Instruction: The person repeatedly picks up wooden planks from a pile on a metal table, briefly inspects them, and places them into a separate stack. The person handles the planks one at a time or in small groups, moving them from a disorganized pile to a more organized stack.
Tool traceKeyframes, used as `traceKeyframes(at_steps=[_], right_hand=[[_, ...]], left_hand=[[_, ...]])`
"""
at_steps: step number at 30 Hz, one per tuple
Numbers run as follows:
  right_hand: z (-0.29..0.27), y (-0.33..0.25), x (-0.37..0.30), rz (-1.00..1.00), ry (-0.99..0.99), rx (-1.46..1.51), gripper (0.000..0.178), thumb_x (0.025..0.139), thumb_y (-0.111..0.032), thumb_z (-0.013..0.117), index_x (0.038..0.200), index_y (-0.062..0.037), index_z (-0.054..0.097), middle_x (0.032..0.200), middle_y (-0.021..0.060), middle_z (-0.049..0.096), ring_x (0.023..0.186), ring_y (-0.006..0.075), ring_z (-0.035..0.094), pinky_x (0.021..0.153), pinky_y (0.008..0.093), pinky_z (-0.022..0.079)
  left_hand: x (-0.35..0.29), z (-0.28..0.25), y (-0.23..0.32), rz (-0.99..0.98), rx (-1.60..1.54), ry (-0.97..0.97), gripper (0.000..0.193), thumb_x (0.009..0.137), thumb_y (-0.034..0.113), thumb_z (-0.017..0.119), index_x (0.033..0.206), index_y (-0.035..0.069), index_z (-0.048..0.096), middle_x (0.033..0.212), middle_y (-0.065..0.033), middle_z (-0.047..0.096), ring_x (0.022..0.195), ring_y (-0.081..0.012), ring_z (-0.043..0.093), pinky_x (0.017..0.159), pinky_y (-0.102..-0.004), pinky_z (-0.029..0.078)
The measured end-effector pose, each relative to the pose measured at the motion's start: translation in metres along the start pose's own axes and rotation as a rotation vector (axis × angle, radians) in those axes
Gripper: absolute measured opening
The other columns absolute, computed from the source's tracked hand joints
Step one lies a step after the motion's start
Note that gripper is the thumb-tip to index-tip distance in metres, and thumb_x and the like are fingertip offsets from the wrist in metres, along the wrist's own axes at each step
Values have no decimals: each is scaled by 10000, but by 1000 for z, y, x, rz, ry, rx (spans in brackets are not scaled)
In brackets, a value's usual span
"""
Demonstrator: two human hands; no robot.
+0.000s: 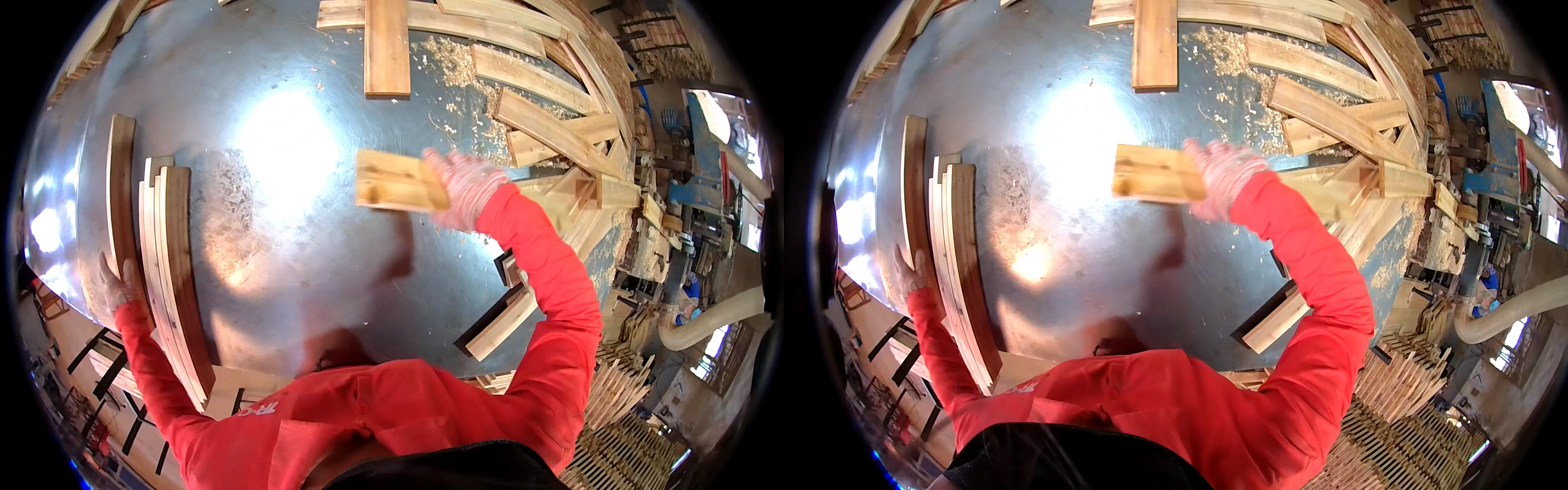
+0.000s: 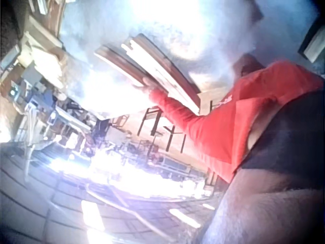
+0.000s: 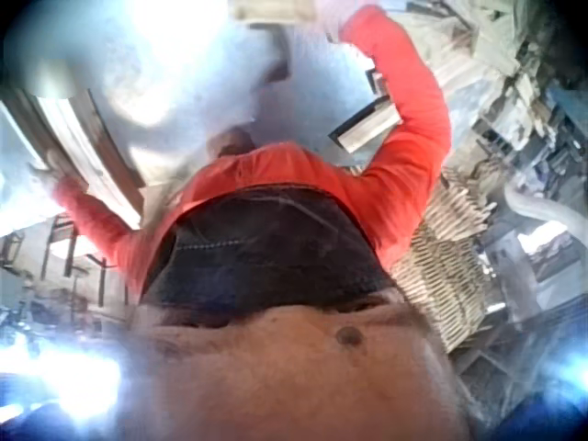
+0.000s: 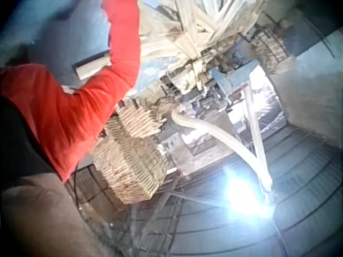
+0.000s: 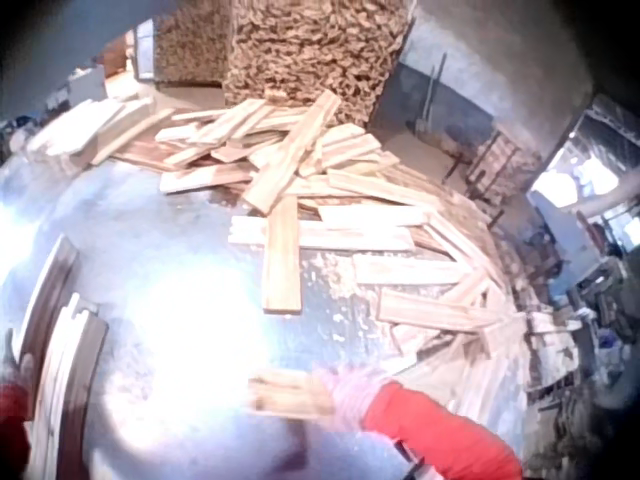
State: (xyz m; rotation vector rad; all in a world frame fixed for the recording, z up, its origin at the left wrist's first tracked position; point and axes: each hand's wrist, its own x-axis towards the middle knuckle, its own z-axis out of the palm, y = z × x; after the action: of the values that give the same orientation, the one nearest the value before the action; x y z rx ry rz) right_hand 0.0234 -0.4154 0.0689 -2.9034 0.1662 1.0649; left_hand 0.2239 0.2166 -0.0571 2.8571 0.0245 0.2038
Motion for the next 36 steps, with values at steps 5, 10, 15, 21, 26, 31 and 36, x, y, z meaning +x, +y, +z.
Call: traceKeyframes(at_steps=[5,10,15,21,26,31,36], right_hand=[[-34,-34,22,-370,-177,872,903,740,-480,708,1436,-56,321,1166,196,574,1056,345,579,918,431,475],[30,38,31,-352,-46,1987,720,731,-481,743,1276,-85,486,994,158,606,800,262,637,712,451,560],[121,22,-6,-336,-4,2584,770,701,-372,795,1325,-78,452,997,82,568,901,244,564,875,408,470],[151,-1,-34,-233,177,2769,836,658,-280,824,1351,-59,412,1057,69,533,934,215,536,867,400,453],[148,36,28,-151,297,2413,625,736,-286,770,1252,-79,484,963,65,556,822,190,560,728,364,494],[145,52,93,275,432,2204,707,785,-356,742,1342,-62,420,994,95,588,846,206,600,661,324,527],[142,11,45,403,539,1030,974,742,-421,770,1481,-46,257,1376,246,422,1218,363,486,1015,419,435]], left_hand=[[-60,-8,267,192,-685,-397,673,828,168,695,1418,48,395,1369,-177,512,1278,-275,489,1044,-383,418],[51,70,437,500,-264,-370,730,886,513,545,1426,61,353,1402,-188,473,1280,-317,478,1033,-418,397],[139,135,565,346,189,-457,966,761,756,528,1451,114,316,1416,-170,454,1377,-307,343,1046,-507,344],[130,186,616,292,240,-406,1184,650,833,566,1475,62,213,1466,-202,381,1372,-305,364,1111,-478,230],[57,149,606,414,348,-520,1263,591,755,704,1466,43,137,1335,-263,488,1265,-385,470,1015,-486,390],[-77,120,579,225,110,-801,1296,564,618,815,1463,18,101,1256,-234,531,1119,-362,574,935,-410,473],[-208,111,483,102,-603,-924,825,812,440,678,1391,5,282,1178,-225,573,1061,-394,596,925,-454,467]])
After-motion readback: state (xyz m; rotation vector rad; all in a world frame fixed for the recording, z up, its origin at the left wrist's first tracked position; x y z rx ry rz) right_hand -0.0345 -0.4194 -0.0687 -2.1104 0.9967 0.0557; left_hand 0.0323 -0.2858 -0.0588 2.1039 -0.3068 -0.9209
